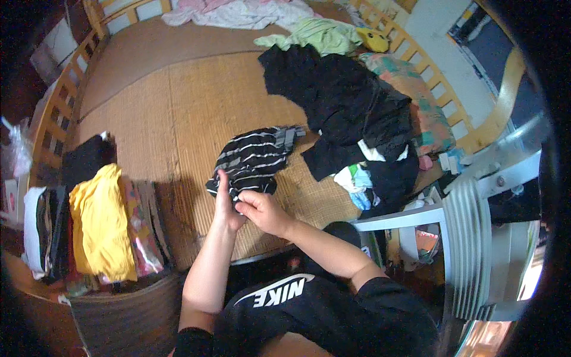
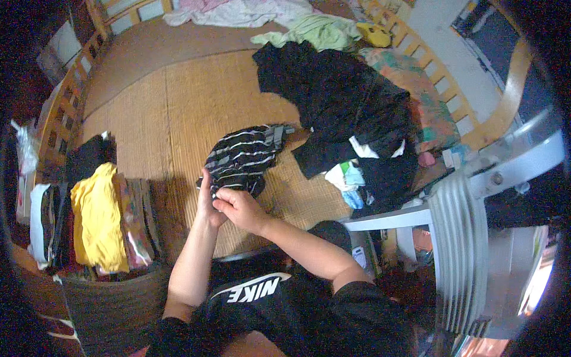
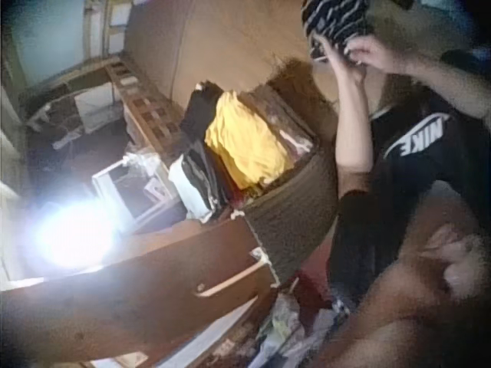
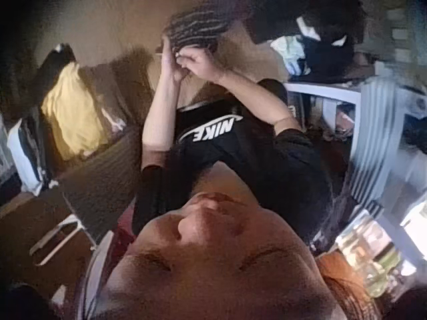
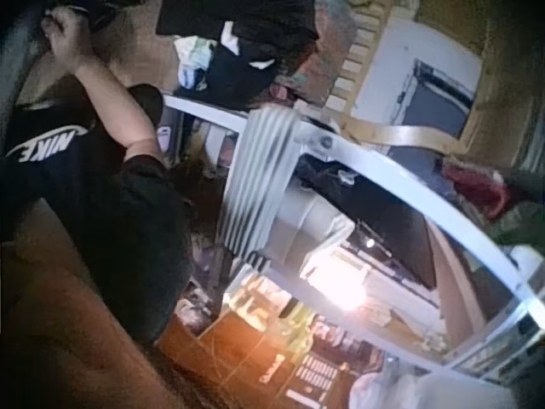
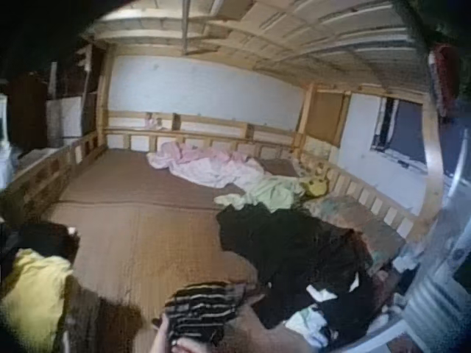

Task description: The person folds a yellow t-shirt, a grey t-shirt, a black and white striped shirt, and a black shirt on a tatami mat. Each item is smoothed, folded into a compact rectangle, and placed on a growing stack to the left.

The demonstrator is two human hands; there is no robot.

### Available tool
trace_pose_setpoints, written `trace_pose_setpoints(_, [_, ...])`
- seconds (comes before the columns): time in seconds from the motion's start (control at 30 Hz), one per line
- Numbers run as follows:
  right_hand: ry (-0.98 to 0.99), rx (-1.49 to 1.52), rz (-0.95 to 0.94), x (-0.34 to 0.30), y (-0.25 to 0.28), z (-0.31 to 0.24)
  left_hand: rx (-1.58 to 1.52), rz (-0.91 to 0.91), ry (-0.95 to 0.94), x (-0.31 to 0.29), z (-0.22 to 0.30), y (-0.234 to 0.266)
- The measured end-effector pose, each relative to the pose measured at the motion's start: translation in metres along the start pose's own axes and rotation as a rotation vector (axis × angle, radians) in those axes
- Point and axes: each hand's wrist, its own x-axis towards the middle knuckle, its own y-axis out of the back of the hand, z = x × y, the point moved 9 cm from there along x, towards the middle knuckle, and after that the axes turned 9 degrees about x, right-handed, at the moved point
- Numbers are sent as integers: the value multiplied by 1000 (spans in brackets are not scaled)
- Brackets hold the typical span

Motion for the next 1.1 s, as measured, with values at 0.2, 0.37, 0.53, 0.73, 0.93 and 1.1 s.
trace_pose_setpoints(0.2, [-273,-32,-215,-43,-32,25,295,527,-33,23,-10,113])
trace_pose_setpoints(0.37, [-317,108,-121,-61,-5,61,399,600,-410,-8,35,53])
trace_pose_setpoints(0.53, [-456,-268,-448,-62,6,57,885,501,-761,-26,60,14])
trace_pose_setpoints(0.73, [-27,-520,218,24,133,39,1427,43,-891,-38,33,-56])
trace_pose_setpoints(0.93, [-93,-875,-158,107,118,63,384,-96,-147,-24,-4,-14])
trace_pose_setpoints(1.1, [-395,-1196,-684,84,94,154,319,-238,-227,-33,54,-19])
